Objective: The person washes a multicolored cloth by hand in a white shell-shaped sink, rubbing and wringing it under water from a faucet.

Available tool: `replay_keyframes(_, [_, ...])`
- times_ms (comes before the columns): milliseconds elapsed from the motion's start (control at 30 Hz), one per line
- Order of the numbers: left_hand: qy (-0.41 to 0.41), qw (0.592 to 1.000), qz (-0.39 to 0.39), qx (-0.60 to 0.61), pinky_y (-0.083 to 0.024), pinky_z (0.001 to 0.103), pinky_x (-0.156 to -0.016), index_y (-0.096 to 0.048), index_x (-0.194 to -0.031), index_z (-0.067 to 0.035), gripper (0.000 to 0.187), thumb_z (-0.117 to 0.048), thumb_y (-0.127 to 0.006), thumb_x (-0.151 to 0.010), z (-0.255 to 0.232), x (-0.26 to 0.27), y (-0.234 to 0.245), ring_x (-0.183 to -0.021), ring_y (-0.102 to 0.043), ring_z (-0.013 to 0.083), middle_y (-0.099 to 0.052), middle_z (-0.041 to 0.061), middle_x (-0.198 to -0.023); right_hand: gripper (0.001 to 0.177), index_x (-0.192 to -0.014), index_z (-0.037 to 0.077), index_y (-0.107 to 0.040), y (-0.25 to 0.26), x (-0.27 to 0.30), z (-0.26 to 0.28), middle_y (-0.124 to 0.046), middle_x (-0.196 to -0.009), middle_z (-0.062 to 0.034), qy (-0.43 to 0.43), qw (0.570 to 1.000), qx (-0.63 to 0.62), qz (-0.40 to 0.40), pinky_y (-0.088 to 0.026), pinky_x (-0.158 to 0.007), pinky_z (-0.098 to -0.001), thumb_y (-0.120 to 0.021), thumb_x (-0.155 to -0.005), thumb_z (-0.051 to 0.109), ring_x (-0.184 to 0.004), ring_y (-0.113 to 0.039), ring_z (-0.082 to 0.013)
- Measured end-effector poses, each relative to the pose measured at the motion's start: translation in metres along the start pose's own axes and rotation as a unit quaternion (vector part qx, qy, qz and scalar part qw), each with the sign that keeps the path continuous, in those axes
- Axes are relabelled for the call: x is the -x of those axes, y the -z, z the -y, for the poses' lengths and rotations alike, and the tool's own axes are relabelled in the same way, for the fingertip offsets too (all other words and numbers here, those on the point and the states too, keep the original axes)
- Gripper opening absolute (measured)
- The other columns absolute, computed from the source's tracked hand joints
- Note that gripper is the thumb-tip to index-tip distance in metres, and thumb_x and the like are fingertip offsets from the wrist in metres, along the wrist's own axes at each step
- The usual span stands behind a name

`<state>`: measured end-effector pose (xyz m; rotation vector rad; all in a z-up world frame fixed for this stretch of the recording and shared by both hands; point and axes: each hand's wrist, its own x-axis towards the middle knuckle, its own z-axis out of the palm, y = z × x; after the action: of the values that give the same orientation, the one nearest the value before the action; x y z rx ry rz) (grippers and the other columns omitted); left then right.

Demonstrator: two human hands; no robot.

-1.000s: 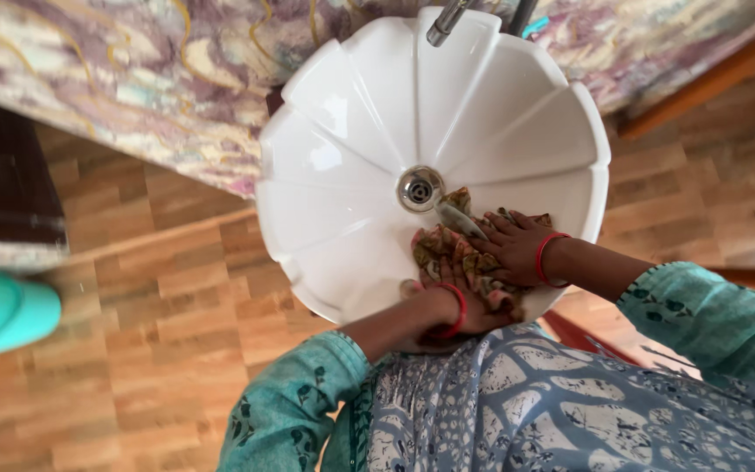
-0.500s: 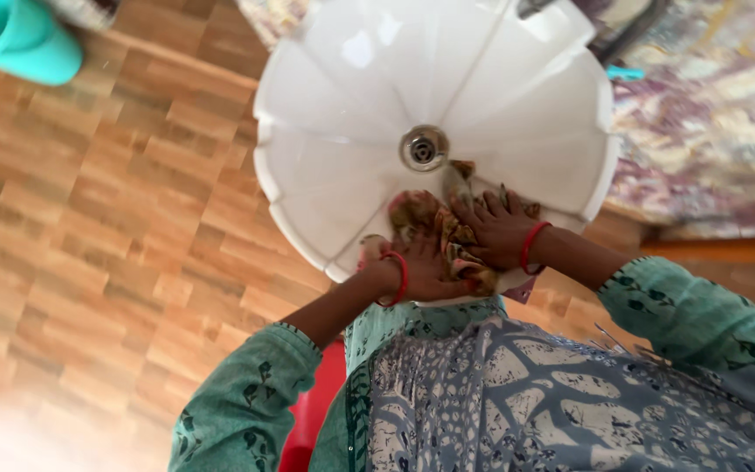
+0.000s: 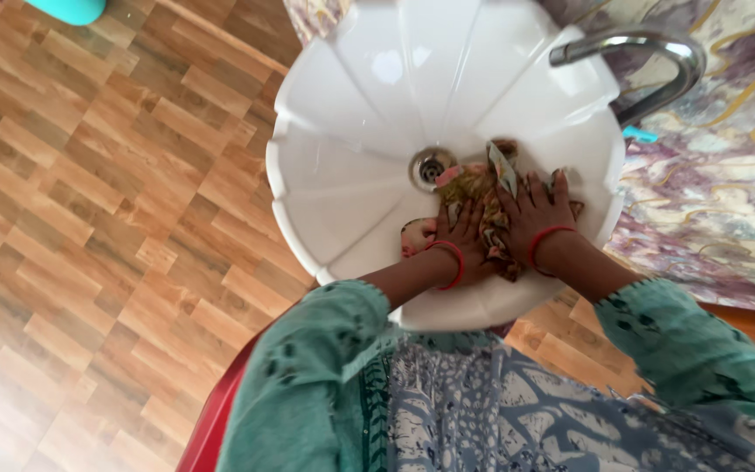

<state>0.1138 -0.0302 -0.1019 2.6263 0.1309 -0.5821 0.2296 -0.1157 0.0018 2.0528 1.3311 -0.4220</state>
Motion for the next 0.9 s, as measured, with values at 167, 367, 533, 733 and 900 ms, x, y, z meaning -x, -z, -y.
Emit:
replay_keyframes(167, [0.025, 0.997, -0.01, -0.077, 0.004, 0.072, -0.118, -0.028, -0.162, -0.014, 0.09, -0.074, -0.036, -0.095, 0.042, -0.039, 0.06, -0.158, 0.011, 0.0395, 0.004, 0.02, -0.172, 0.092, -0.165, 0.016, -0.009, 0.003, -0.084, -0.021, -0.013, -0.169, -0.0177, -0.044, 0.999, 0.001, -0.013, 0.009, -0.117, -0.0628, -0.037, -0.095, 0.068, -0.155, 0.003, -0.0385])
replay_keyframes(367, [0.032, 0.986, -0.028, -0.164, 0.006, 0.067, -0.119, -0.025, -0.164, -0.018, 0.098, -0.081, -0.038, -0.091, 0.086, -0.069, 0.135, -0.156, 0.011, 0.0327, 0.001, 0.015, -0.172, 0.086, -0.165, 0.018, -0.015, 0.023, -0.173, -0.038, -0.005, -0.17, -0.0211, -0.075, 0.99, -0.054, -0.11, 0.011, -0.118, -0.063, -0.038, -0.095, 0.063, -0.156, 0.007, -0.0428])
replay_keyframes(533, [0.132, 0.975, -0.037, -0.177, 0.005, 0.07, -0.117, -0.015, -0.166, -0.023, 0.094, -0.079, -0.033, -0.092, 0.088, -0.087, 0.151, -0.157, 0.014, 0.0317, 0.005, 0.01, -0.172, 0.081, -0.163, 0.018, -0.018, 0.036, -0.196, -0.046, -0.001, -0.171, -0.022, -0.08, 0.983, -0.043, -0.162, 0.013, -0.117, -0.0619, -0.038, -0.096, 0.059, -0.155, 0.009, -0.0433])
replay_keyframes(733, [0.162, 0.978, 0.009, -0.133, 0.009, 0.078, -0.112, -0.009, -0.165, -0.024, 0.092, -0.077, -0.032, -0.093, 0.075, -0.075, 0.103, -0.155, 0.02, 0.0367, 0.012, 0.013, -0.173, 0.082, -0.166, 0.02, -0.011, 0.027, -0.167, -0.027, 0.002, -0.171, -0.0221, -0.036, 0.989, -0.085, -0.113, 0.012, -0.12, -0.0629, -0.034, -0.099, 0.062, -0.156, 0.012, -0.0423])
replay_keyframes(900, [0.169, 0.983, 0.036, -0.062, 0.012, 0.072, -0.115, -0.005, -0.167, -0.024, 0.111, -0.088, -0.037, -0.083, 0.04, -0.028, 0.064, -0.154, 0.023, 0.0374, 0.014, 0.016, -0.171, 0.086, -0.162, 0.023, 0.001, 0.002, -0.112, 0.0, 0.015, -0.172, -0.019, 0.051, 0.99, -0.133, 0.014, 0.011, -0.117, -0.063, -0.033, -0.097, 0.066, -0.155, 0.019, -0.039])
